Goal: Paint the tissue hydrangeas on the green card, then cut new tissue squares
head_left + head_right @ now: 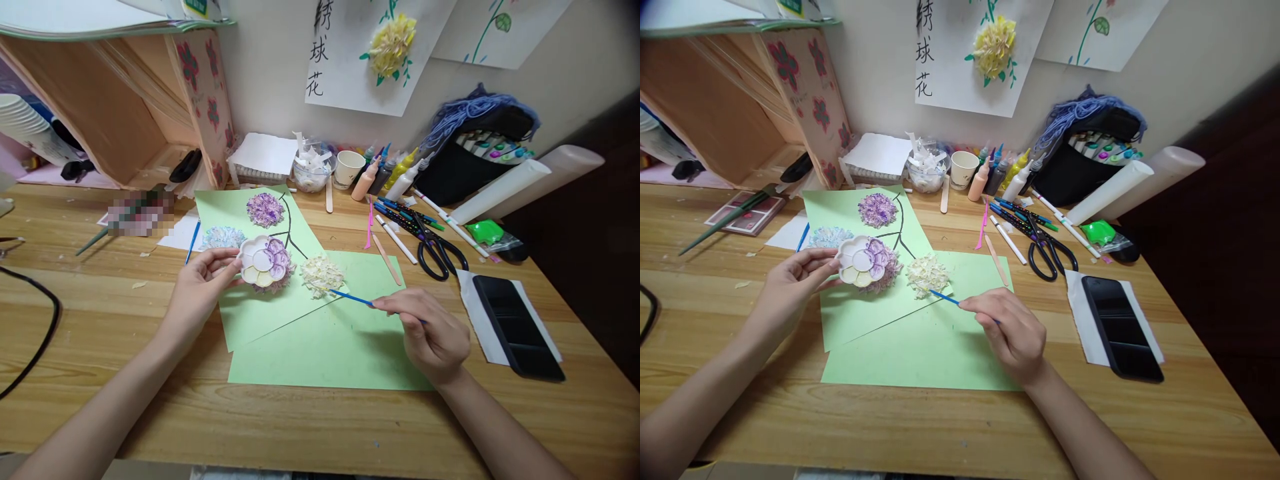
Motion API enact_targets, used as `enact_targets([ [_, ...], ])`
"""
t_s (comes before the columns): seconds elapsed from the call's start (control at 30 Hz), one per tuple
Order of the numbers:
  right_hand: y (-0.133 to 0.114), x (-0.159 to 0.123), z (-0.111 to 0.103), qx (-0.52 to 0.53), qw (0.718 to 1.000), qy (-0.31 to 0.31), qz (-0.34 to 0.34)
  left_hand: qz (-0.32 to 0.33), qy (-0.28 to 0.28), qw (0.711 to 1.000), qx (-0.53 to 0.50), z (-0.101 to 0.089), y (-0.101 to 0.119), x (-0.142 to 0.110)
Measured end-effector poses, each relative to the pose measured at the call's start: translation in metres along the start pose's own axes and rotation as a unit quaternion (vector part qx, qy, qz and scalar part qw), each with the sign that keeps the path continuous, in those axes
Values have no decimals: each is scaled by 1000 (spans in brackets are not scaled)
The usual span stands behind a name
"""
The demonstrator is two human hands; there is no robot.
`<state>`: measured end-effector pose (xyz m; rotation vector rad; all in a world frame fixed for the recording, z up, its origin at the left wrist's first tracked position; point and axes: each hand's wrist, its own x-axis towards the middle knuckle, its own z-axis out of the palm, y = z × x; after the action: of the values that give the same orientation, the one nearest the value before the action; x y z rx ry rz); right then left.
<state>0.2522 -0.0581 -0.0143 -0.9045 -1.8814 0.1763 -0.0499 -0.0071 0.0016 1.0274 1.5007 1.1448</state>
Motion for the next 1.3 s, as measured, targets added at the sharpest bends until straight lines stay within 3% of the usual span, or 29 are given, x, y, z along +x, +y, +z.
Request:
enact_targets([
  [0.2,2,0,-1,-18,998,54,-14,7,-3,1000,8,-1,-2,2],
  [0.37,2,2,-3,-20,999,29,5,-3,1,1000,4,0,-2,2],
  [0.53,7,5,-4,1,984,180,18,-1,1,1000,2,-1,-2,3],
  [0.6,10,5,-5,18,977,212,20,0,1,1000,7,-1,-2,3],
  [0.67,12,5,-6,27,978,207,26,-2,4,1000,15,0,-2,2],
  [0.9,10,-1,-6,14,994,83,75,1,-7,1000,26,0,-3,2],
  [1.13,11,2,-6,42,983,155,91,2,0,1000,31,0,-2,1],
  [1.3,11,3,-3,57,984,113,128,3,-3,999,33,0,-1,0],
])
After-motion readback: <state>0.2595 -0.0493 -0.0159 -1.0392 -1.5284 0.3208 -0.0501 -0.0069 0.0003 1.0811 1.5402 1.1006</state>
